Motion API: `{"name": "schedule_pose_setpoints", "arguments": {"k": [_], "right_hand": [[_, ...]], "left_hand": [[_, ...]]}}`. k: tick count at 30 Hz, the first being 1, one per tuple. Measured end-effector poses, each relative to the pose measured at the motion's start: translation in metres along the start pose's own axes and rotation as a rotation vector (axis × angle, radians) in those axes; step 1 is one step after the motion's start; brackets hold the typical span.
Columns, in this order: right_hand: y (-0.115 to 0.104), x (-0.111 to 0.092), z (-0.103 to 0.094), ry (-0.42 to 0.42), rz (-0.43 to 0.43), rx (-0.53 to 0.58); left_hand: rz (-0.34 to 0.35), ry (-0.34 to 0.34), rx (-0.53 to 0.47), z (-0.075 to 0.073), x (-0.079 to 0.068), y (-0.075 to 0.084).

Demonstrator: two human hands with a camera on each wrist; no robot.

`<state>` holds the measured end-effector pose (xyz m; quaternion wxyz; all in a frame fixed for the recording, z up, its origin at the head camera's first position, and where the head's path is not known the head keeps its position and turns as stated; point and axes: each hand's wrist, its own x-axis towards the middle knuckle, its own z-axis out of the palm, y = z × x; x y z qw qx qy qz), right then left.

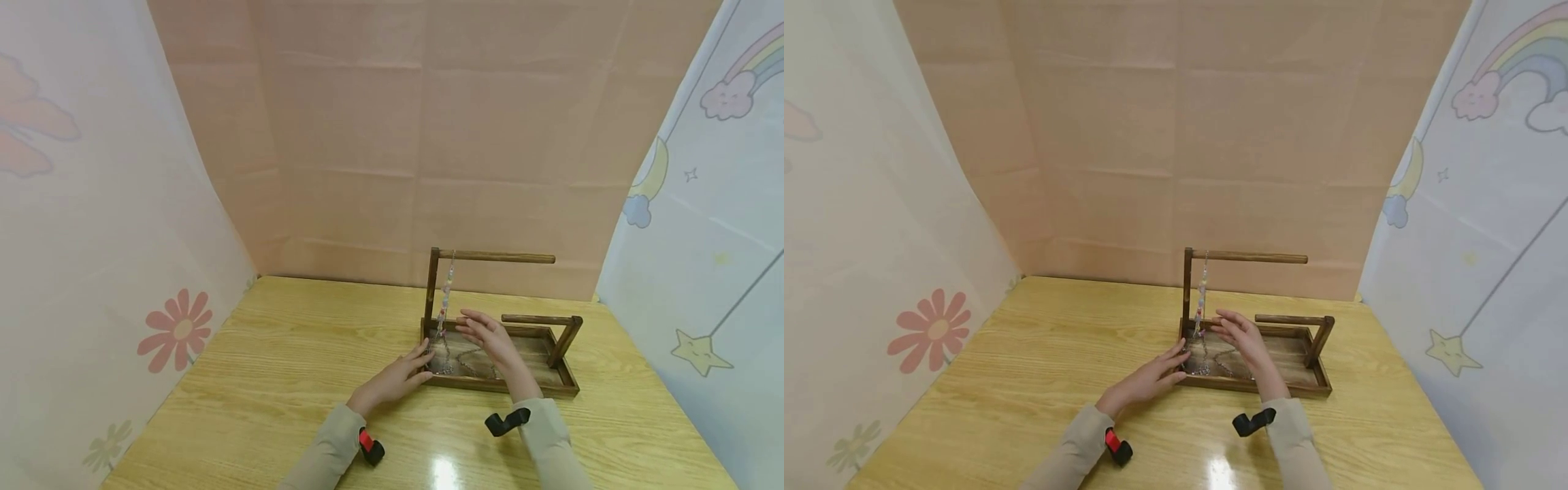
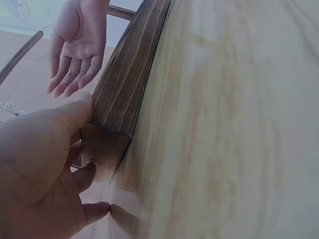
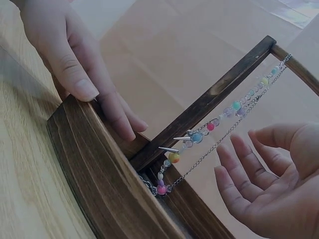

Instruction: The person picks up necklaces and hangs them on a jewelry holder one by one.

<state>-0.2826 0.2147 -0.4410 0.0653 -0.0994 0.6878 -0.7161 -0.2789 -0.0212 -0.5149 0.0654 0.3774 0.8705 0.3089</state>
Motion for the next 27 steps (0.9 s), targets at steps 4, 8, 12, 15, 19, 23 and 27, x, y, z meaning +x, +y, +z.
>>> {"name": "schedule_pose_setpoints", "arguments": {"k": [4, 8, 12, 15, 19, 23, 27], "right_hand": [[0.007, 0.001, -0.005, 0.013, 0.009, 0.011], [0.016, 0.004, -0.011, 0.029, 0.01, -0.008], [0.022, 0.005, -0.015, 0.014, -0.013, -0.039], [0.024, 0.005, -0.017, -0.001, -0.019, -0.056], [0.025, 0.005, -0.018, -0.002, -0.003, -0.087], [0.026, 0.004, -0.02, -0.014, 0.014, -0.107], [0.028, 0.003, -0.021, -0.018, 0.027, -0.116]], "left_hand": [[0.007, -0.002, 0.008, 0.0, 0.0, 0.0], [0.008, -0.008, 0.002, -0.001, 0.0, 0.001], [0.004, -0.01, -0.007, -0.001, -0.001, 0.001], [0.003, -0.012, -0.014, -0.003, -0.002, 0.002], [0.004, -0.013, -0.022, -0.004, -0.003, 0.003], [-0.002, -0.008, -0.033, -0.004, -0.003, 0.004], [-0.002, -0.005, -0.029, -0.003, -0.002, 0.003]]}}
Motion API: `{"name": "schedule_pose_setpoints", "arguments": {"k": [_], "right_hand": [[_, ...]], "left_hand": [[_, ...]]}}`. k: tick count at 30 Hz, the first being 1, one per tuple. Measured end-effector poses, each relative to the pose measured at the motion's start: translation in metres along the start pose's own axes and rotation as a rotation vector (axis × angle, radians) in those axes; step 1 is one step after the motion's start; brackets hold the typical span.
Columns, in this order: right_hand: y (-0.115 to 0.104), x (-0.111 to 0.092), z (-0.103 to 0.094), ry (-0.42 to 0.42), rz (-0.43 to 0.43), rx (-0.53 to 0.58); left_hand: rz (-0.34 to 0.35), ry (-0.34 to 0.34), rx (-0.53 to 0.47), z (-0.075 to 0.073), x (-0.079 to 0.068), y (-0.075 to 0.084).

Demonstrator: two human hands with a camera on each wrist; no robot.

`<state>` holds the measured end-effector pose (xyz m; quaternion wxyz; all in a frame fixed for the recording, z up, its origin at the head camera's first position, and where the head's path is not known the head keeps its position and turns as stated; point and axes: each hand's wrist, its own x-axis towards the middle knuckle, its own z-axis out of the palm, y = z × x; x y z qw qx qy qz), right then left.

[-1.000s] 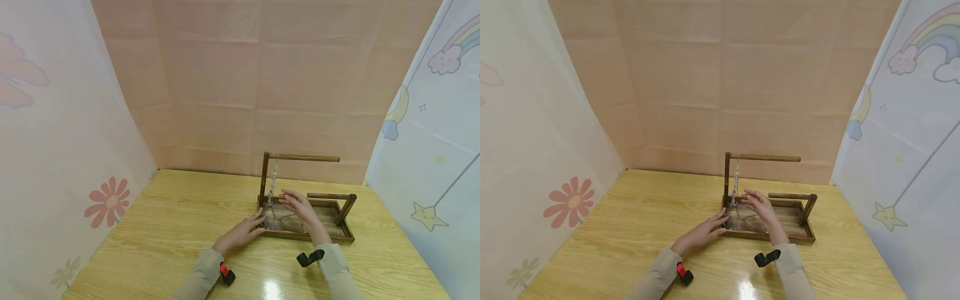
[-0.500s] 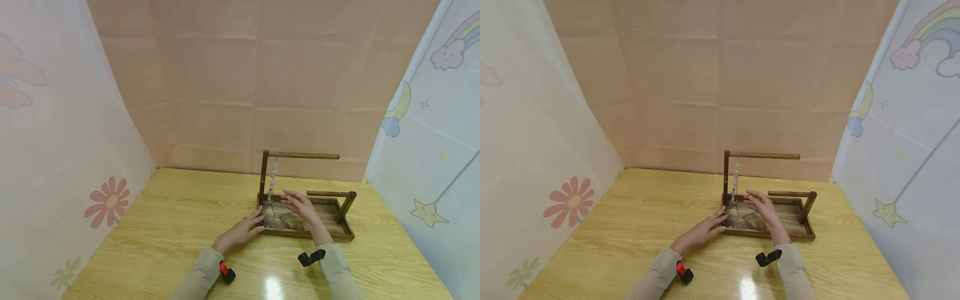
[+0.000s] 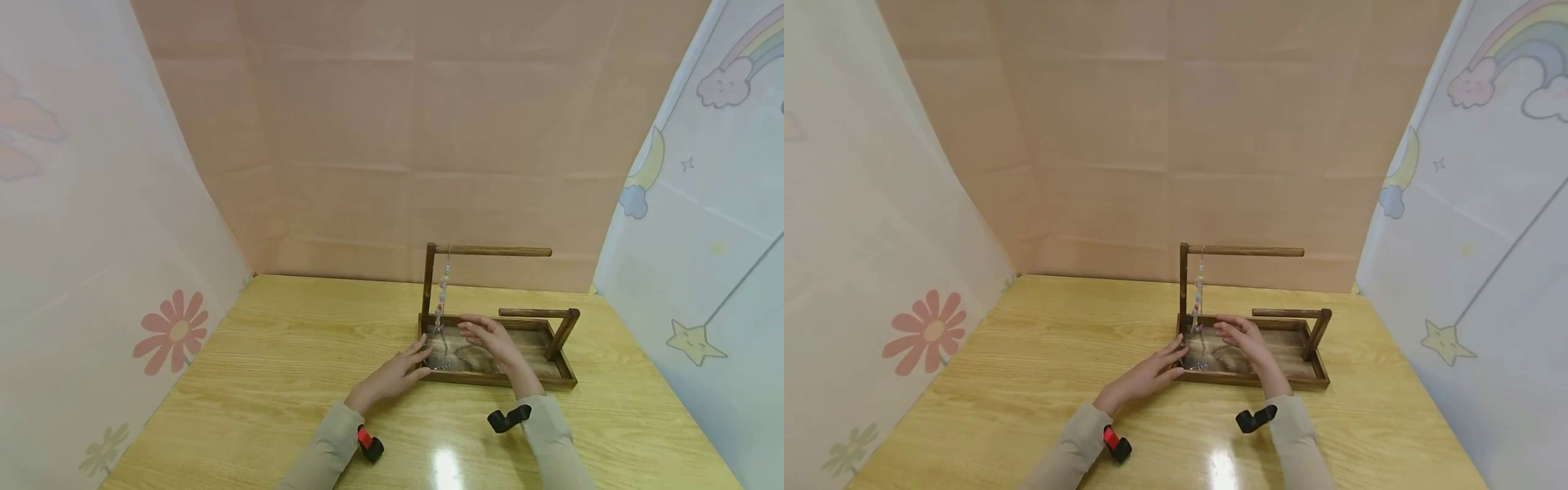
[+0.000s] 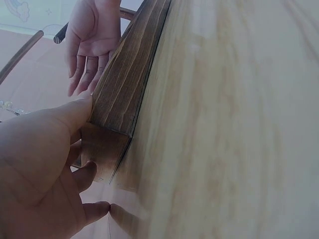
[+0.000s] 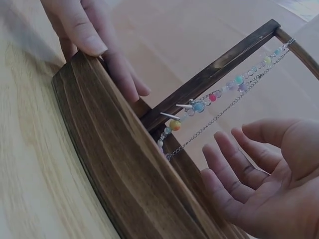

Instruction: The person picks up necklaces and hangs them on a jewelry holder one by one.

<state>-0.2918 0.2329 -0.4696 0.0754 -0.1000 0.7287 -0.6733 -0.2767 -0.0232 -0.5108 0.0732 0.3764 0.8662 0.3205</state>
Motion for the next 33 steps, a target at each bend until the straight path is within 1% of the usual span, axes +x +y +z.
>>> {"name": "schedule_pose_setpoints", "arguments": {"k": [10, 16, 20, 24, 29, 33], "right_hand": [[0.0004, -0.0038, 0.0012, -0.006, -0.006, -0.06], [0.0052, -0.0036, -0.0007, -0.004, 0.027, -0.096], [0.0075, -0.0038, -0.002, -0.047, 0.034, -0.148], [0.0086, -0.0043, -0.0028, -0.081, 0.02, -0.214], [0.0089, -0.0045, -0.0023, -0.077, 0.026, -0.253], [0.0101, -0.0049, -0.002, -0.063, 0.025, -0.26]], "left_hand": [[0.019, 0.002, 0.024, -0.0014, 0.0008, 0.001], [0.019, 0.001, 0.019, -0.0023, 0.0006, 0.0018], [0.023, 0.005, 0.026, -0.0024, 0.0001, 0.0015], [0.023, 0.008, 0.024, -0.0023, -0.0001, 0.0014], [0.022, 0.007, 0.025, -0.0019, -0.0003, 0.0018], [0.021, 0.003, 0.028, -0.0022, -0.0011, 0.0027]]}}
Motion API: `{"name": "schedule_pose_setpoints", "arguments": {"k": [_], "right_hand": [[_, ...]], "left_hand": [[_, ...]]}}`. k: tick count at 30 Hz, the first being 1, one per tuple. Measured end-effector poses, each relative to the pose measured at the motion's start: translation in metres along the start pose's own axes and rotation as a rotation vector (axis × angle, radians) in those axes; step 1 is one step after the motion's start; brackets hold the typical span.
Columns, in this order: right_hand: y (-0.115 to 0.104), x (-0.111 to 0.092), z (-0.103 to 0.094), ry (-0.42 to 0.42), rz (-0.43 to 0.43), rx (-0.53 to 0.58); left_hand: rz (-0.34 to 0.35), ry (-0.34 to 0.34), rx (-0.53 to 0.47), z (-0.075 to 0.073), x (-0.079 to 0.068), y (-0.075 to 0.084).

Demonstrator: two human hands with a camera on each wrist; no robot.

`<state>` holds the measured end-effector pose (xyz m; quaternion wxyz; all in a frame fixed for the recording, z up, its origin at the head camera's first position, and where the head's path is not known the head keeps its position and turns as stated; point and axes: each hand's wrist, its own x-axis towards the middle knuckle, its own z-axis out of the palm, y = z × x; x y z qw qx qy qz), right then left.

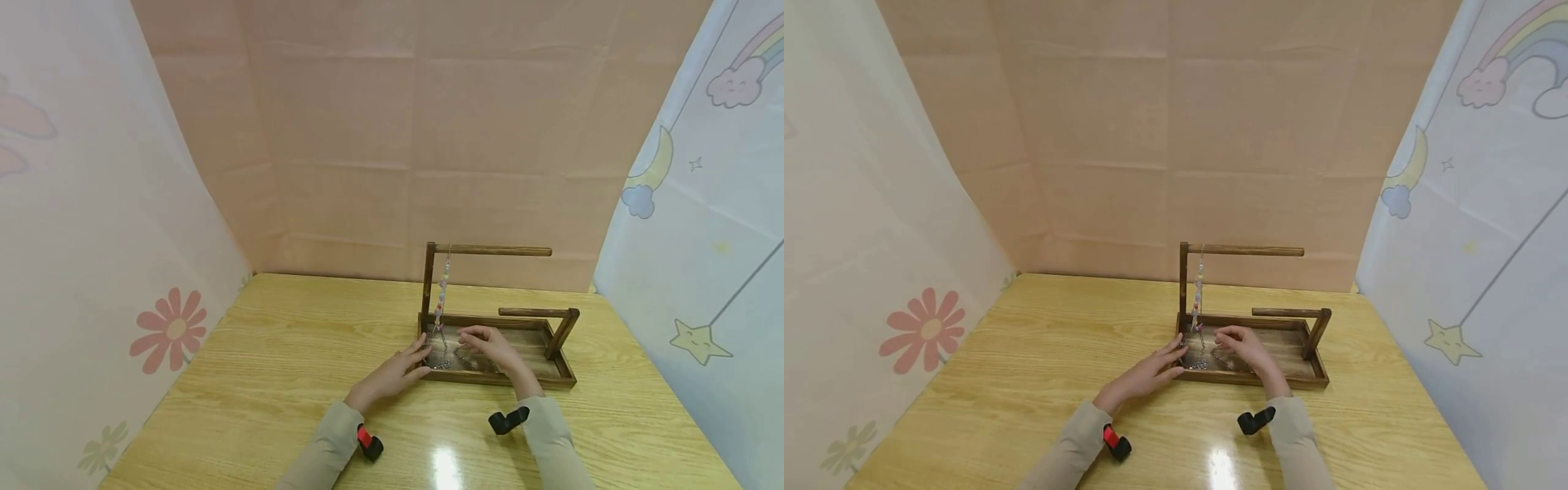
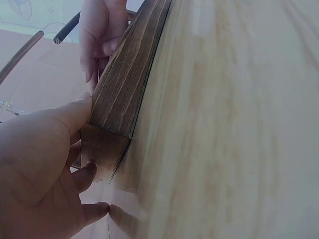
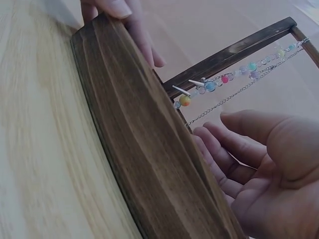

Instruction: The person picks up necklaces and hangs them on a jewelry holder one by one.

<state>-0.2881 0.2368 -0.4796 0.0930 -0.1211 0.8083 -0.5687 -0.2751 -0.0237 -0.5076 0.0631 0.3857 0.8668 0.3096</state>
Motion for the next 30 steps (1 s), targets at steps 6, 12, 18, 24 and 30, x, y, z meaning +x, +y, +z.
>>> {"name": "schedule_pose_setpoints", "arguments": {"k": [6, 12, 18, 24, 30], "right_hand": [[0.0048, 0.0001, 0.0001, -0.004, 0.002, -0.051], [0.0077, 0.0, 0.0008, 0.001, 0.005, -0.082], [0.0081, -0.0011, 0.0011, 0.007, -0.029, -0.137], [0.0068, -0.0029, 0.002, 0.001, -0.05, -0.268], [0.0064, -0.0033, 0.0044, -0.004, -0.054, -0.34]], "left_hand": [[-0.002, 0.004, 0.004, 0.0007, 0.0, -0.0003], [-0.01, -0.002, -0.012, 0.0001, -0.0008, 0.0011], [-0.011, 0.001, -0.014, 0.0003, -0.0002, 0.0003], [-0.013, -0.004, -0.002, 0.0007, 0.0002, -0.001], [-0.014, 0.004, -0.001, 0.002, 0.0, -0.0009]]}}
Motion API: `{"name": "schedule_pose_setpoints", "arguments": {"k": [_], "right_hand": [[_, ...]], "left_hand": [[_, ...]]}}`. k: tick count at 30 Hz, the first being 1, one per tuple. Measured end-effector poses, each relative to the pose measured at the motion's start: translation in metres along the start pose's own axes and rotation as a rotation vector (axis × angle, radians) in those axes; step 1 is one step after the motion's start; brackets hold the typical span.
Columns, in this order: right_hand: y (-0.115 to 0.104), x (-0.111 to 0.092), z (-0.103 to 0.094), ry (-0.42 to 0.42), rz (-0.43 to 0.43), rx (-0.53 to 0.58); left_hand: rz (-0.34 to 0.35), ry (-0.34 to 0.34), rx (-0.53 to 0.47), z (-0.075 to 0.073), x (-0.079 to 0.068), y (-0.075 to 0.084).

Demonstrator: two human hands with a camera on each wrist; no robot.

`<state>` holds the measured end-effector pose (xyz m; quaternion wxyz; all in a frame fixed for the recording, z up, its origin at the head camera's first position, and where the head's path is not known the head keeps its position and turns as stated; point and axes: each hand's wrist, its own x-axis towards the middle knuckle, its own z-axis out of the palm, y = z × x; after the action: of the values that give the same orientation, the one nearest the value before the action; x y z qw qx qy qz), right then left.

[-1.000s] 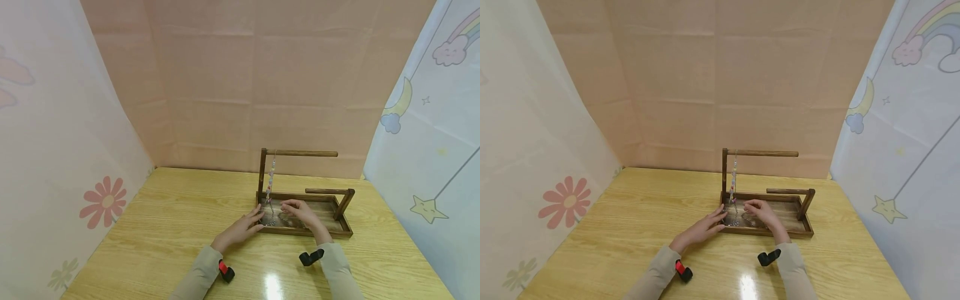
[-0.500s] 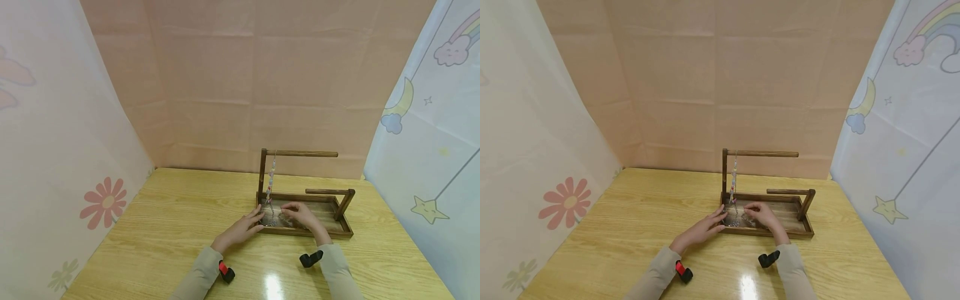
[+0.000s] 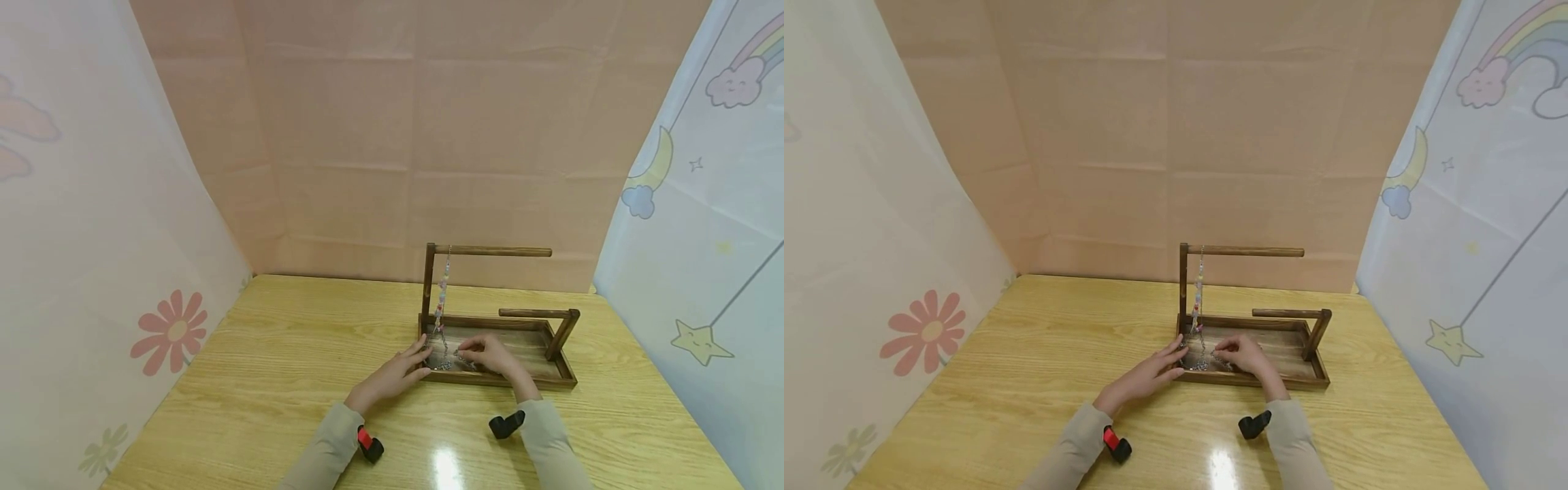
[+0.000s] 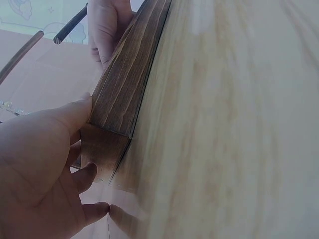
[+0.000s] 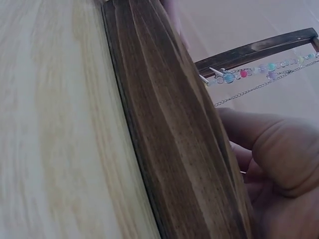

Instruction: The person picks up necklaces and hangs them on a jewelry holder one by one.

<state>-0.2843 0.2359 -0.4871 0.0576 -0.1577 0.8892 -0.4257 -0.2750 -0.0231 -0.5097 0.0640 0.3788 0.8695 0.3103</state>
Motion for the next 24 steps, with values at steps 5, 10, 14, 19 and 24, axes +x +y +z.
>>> {"name": "schedule_pose_setpoints", "arguments": {"k": [5, 10, 14, 19, 24], "right_hand": [[-0.001, 0.0, 0.002, -0.006, 0.004, -0.034], [-0.003, -0.001, 0.005, 0.03, 0.024, -0.129], [-0.007, -0.002, 0.008, 0.065, 0.078, -0.175], [-0.01, -0.002, 0.011, 0.099, 0.123, -0.191], [-0.01, -0.003, 0.014, 0.121, 0.139, -0.19]], "left_hand": [[0.002, -0.003, 0.012, 0.001, 0.0, -0.001], [0.006, -0.002, 0.01, 0.001, 0.0, -0.001], [0.013, 0.0, 0.009, 0.002, 0.001, -0.002], [0.014, 0.001, 0.007, 0.002, 0.001, -0.002], [0.012, 0.001, 0.009, 0.002, 0.0, -0.002]]}}
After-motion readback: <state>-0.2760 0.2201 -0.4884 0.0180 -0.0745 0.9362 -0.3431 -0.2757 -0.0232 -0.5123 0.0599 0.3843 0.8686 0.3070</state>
